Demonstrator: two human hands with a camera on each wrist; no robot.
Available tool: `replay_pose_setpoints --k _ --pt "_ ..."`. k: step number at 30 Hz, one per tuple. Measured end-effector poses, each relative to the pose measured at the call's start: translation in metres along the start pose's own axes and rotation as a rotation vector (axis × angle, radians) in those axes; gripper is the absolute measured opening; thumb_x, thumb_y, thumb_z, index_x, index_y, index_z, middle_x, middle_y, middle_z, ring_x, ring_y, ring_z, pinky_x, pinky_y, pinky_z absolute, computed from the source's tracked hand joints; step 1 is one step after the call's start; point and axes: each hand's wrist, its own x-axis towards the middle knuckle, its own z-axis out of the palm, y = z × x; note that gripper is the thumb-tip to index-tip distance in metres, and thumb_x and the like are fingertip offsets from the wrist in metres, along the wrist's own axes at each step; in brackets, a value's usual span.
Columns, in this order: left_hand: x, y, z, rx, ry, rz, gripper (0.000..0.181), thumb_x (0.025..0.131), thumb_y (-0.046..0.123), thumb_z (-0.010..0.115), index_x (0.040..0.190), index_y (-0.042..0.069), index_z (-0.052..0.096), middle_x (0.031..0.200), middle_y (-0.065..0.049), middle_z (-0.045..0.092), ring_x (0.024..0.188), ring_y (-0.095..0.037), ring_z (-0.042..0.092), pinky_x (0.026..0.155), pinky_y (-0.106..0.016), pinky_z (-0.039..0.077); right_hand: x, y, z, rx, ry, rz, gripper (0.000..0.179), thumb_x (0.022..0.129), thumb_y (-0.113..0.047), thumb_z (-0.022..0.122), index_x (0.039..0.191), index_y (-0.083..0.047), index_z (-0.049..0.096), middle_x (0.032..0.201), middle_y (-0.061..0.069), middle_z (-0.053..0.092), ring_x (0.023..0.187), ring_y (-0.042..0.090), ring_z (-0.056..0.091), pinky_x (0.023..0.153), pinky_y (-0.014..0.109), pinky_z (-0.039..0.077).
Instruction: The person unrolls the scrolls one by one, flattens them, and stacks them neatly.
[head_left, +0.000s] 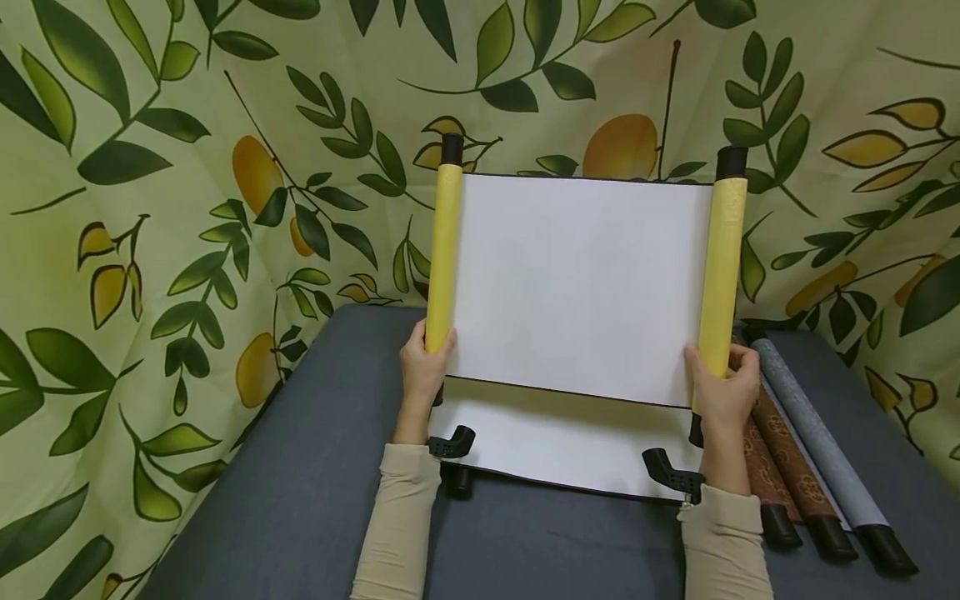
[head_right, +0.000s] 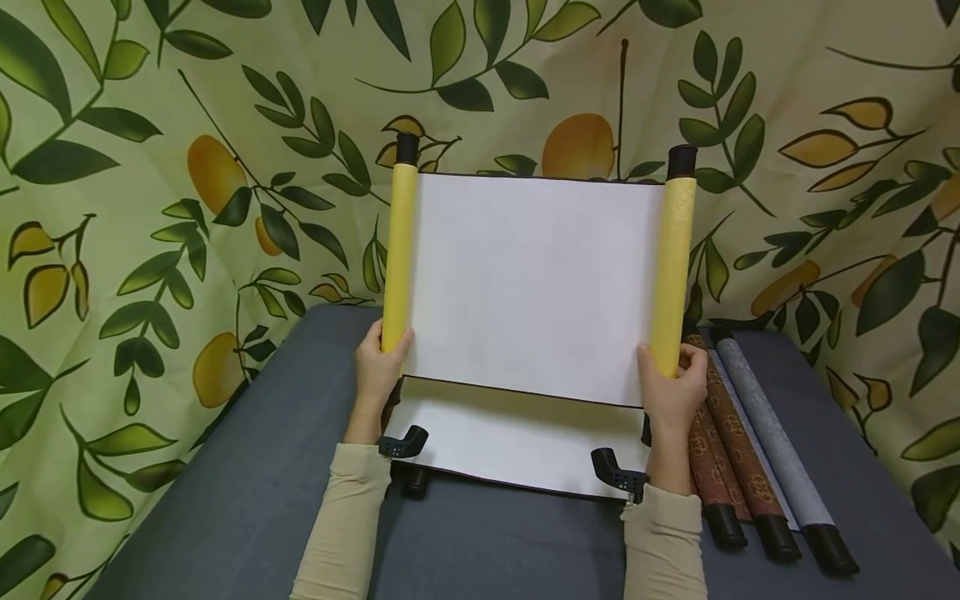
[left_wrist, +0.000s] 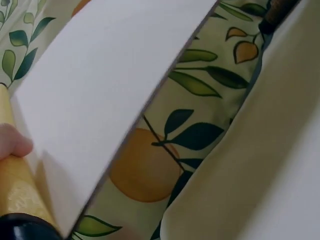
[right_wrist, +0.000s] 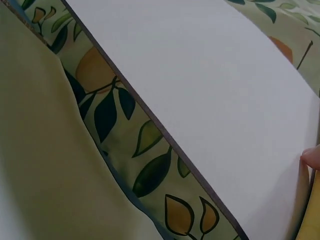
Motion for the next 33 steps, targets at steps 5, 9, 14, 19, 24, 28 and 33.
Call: replay_pose_setpoints --k 5,9,14,19,24,28,33 --pt "0.000 0.000 -0.001 0.031 -0.066 -0.020 0.039 0.086 0.018 0.068 0.116 -0.005 0.061 0.089 -0.021 0.059 0.070 -0.020 0.048 0.061 -0.025 0.038 0.002 0.001 -0.003 -0.008 0.024 0.047 0.045 0.082 -0.041 0.072 0.117 -0.023 0.051 0.092 -0.019 0.042 0.080 0.001 0.044 0.061 0.012 0.039" --pt "0.000 0.000 -0.002 0.032 -0.068 -0.021 0.042 0.086 0.014 0.067 0.121 -0.007 0.058 0.093 -0.026 0.063 0.073 -0.027 0.053 0.062 -0.026 0.040 0.002 0.001 -0.001 -0.041 0.036 0.028 0.037 0.085 -0.040 0.069 0.112 -0.019 0.055 0.085 -0.016 0.044 0.075 0.003 0.044 0.057 0.013 0.038" --pt "0.000 -0.001 -0.002 0.044 -0.023 0.008 0.044 0.087 0.011 0.065 0.124 -0.009 0.054 0.093 -0.028 0.063 0.069 -0.028 0.052 0.059 -0.027 0.039 0.002 0.001 -0.001 -0.105 0.040 0.002 0.045 0.086 -0.038 0.065 0.119 -0.007 0.061 0.081 -0.013 0.045 0.072 0.006 0.041 0.057 0.016 0.035" --pt "0.000 -0.002 -0.001 0.066 0.012 0.001 0.043 0.087 0.014 0.066 0.122 -0.009 0.056 0.087 -0.027 0.063 0.064 -0.024 0.049 0.055 -0.026 0.037 0.003 0.002 -0.004 -0.190 -0.053 0.028 0.054 0.090 -0.040 0.060 0.129 -0.003 0.055 0.093 0.000 0.048 0.077 0.011 0.042 0.060 0.020 0.036" --pt "0.001 -0.003 -0.002 0.060 0.036 0.001 0.042 0.087 0.018 0.068 0.119 -0.008 0.058 0.082 -0.025 0.061 0.061 -0.022 0.046 0.053 -0.025 0.036 0.004 0.005 -0.003 -0.220 -0.152 0.064 0.058 0.095 -0.038 0.052 0.134 0.004 0.044 0.104 0.014 0.048 0.083 0.019 0.043 0.064 0.026 0.036" --pt "0.001 -0.004 -0.004 0.054 0.048 0.023 0.039 0.087 0.017 0.069 0.115 -0.007 0.060 0.081 -0.025 0.061 0.060 -0.021 0.046 0.053 -0.025 0.037 0.003 0.006 0.001 -0.209 -0.092 0.042 0.056 0.093 -0.035 0.050 0.132 0.006 0.046 0.104 0.016 0.050 0.081 0.021 0.044 0.059 0.025 0.036" --pt "0.001 -0.005 -0.006 0.058 0.084 0.028 0.035 0.085 0.019 0.071 0.109 -0.006 0.063 0.077 -0.022 0.060 0.059 -0.019 0.044 0.052 -0.025 0.036 0.002 0.010 0.006 -0.182 0.026 0.006 0.054 0.090 -0.035 0.054 0.127 0.003 0.052 0.103 0.015 0.053 0.080 0.020 0.044 0.059 0.026 0.034"
